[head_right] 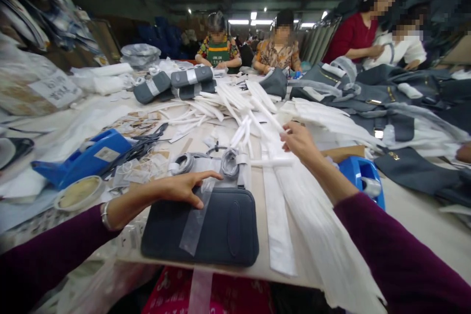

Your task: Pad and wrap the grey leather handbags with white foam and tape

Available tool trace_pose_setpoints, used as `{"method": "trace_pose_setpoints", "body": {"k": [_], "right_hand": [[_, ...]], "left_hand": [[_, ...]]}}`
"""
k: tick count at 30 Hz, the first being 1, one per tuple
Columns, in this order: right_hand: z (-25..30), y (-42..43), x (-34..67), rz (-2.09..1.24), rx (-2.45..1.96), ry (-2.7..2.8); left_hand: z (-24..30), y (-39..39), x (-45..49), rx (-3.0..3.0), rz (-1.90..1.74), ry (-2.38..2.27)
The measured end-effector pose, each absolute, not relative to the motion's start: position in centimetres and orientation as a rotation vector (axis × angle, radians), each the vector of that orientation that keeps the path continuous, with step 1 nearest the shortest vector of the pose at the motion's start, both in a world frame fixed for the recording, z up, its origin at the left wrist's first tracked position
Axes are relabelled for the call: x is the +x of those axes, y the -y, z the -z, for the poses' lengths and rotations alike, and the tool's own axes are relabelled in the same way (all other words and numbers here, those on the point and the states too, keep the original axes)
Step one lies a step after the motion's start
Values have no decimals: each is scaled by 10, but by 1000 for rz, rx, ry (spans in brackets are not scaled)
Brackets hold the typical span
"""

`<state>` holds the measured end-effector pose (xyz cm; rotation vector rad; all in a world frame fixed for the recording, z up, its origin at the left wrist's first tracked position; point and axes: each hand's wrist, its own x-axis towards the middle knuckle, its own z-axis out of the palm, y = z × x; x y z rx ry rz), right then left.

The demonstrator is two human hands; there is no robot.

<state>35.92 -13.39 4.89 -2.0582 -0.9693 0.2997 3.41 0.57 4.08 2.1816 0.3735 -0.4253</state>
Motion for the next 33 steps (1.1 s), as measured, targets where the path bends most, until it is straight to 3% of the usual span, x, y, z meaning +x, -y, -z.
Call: {"method": "trace_pose_setpoints", "body": {"k": [5,9,20,26,33], "right_hand": [[-23,259,343,-562,-2168,980],[-10,302,323,-717,-2202,967],[-9,294,325,-711,-2320,1177],[-6,254,288,-875,-2067,1319],[2,213,239,-804,-1817,1648]], "left_hand": [[-43,-1,28,2186,345,-368],[-46,3,24,2205,305,-379],[-42,2,18,2120,199,-306],[-32,-5,17,2148,150,-189],[-30,-5,14,2116,109,-82]]}}
